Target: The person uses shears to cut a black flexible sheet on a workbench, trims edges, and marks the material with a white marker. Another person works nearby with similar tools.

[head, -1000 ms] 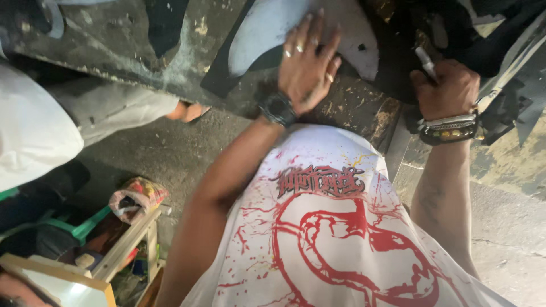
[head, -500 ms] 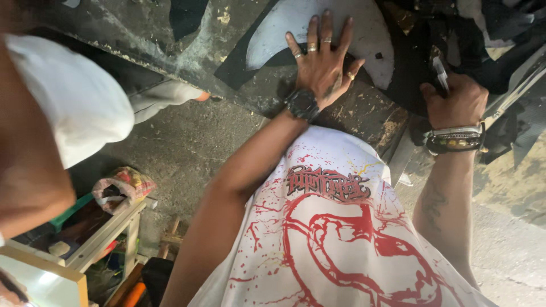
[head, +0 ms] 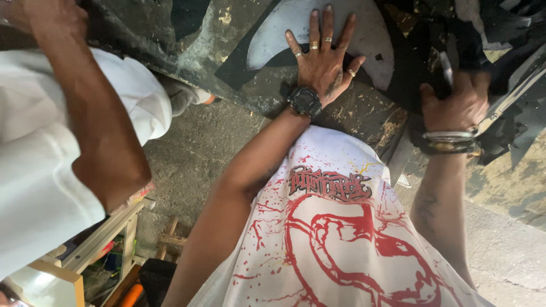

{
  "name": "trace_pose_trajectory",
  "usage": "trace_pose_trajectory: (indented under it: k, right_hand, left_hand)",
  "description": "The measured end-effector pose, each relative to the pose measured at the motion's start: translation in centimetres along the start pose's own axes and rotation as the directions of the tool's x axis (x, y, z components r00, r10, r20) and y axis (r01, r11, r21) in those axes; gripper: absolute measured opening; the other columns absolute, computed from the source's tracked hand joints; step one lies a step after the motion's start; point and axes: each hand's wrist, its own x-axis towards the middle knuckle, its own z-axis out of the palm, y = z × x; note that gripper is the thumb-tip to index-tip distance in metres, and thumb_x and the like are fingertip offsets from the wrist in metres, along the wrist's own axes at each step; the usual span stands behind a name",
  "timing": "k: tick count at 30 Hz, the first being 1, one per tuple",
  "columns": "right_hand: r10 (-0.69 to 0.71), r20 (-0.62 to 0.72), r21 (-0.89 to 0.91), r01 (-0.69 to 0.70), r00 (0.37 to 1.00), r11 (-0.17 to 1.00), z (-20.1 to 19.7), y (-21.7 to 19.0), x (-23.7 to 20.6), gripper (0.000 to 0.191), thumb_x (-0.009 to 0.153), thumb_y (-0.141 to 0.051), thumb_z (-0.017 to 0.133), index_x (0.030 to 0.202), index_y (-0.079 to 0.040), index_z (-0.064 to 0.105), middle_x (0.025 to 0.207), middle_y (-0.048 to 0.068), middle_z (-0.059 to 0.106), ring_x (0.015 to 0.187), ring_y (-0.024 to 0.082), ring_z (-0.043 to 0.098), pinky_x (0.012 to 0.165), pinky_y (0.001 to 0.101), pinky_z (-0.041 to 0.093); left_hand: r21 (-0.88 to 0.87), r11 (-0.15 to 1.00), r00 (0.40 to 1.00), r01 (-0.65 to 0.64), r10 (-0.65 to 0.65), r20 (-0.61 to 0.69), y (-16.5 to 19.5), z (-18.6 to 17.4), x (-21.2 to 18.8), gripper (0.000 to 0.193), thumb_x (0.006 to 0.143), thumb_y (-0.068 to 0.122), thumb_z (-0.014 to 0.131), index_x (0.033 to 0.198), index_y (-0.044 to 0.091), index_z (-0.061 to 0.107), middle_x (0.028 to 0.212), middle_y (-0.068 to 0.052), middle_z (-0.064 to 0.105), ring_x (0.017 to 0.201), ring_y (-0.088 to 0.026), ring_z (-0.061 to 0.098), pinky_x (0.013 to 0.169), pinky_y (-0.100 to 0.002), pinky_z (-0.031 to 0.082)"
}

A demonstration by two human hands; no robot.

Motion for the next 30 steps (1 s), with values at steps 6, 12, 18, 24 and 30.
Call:
trace_pose_trajectory:
  k: [6, 12, 18, 24, 30]
  right_hand:
    - [-0.153, -0.026, 0.132, 0.155, 0.988, 0.979, 1.0, -3.8, -0.6, 0.026, 0.090, -0.021, 0.084, 0.107, -0.004, 0.075, 0.102, 0.017, 0.069, 0.085, 0.029, 0.070, 0.067, 0.0401, 0.058]
    - [-0.085, 0.169, 0.134, 0.062, 0.982, 0.989, 1.7, -5.0, -1.1, 0.024, 0.086, -0.021, 0.082, 0.098, -0.002, 0.075, 0.101, 0.021, 0.069, 0.088, 0.043, 0.067, 0.078, 0.0515, 0.053]
    - [-0.082, 0.198, 0.248, 0.031, 0.977, 0.968, 2.1, -3.9, -1.4, 0.017, 0.088, -0.013, 0.075, 0.100, 0.000, 0.075, 0.095, 0.021, 0.069, 0.090, 0.041, 0.067, 0.083, 0.0492, 0.054]
    - [-0.047, 0.209, 0.319, -0.022, 0.977, 0.948, 3.3, -3.5, -1.0, 0.017, 0.085, -0.009, 0.073, 0.098, 0.002, 0.076, 0.093, 0.021, 0.071, 0.083, 0.035, 0.071, 0.079, 0.0430, 0.056]
    - [0.156, 0.324, 0.393, -0.283, 0.933, 0.875, 3.1, -3.9, -0.7, 0.021, 0.087, -0.013, 0.074, 0.103, 0.001, 0.078, 0.084, 0.013, 0.073, 0.072, 0.019, 0.069, 0.069, 0.0328, 0.053]
  left_hand:
    - [-0.203, 0.972, 0.837, -0.121, -0.010, -0.547, -4.6, 1.7, -2.6, 0.084, 0.101, 0.061, 0.050, 0.162, 0.011, 0.021, 0.167, -0.022, 0.023, 0.155, -0.038, 0.019, 0.126, -0.074, 0.014]
    - [-0.348, 0.929, 0.773, 0.126, -0.312, -0.553, -12.2, 3.7, -8.4, 0.066, 0.095, 0.031, 0.069, 0.151, 0.006, 0.044, 0.157, -0.020, 0.038, 0.144, -0.043, 0.032, 0.123, -0.059, 0.030]
    - [-0.402, 0.914, 0.768, 0.052, -0.294, -0.569, -14.1, 4.9, -10.6, 0.056, 0.091, 0.012, 0.067, 0.145, 0.006, 0.054, 0.154, -0.017, 0.041, 0.143, -0.039, 0.032, 0.121, -0.054, 0.032]
    - [-0.419, 0.906, 0.762, 0.056, -0.310, -0.568, -13.7, 5.3, -10.3, 0.056, 0.087, 0.002, 0.064, 0.143, 0.012, 0.058, 0.155, -0.013, 0.042, 0.145, -0.036, 0.031, 0.123, -0.050, 0.030]
    - [-0.470, 0.881, 0.764, 0.052, -0.339, -0.549, -13.7, 5.1, -9.9, 0.062, 0.084, -0.005, 0.063, 0.144, 0.013, 0.059, 0.157, -0.010, 0.041, 0.147, -0.035, 0.029, 0.123, -0.049, 0.029]
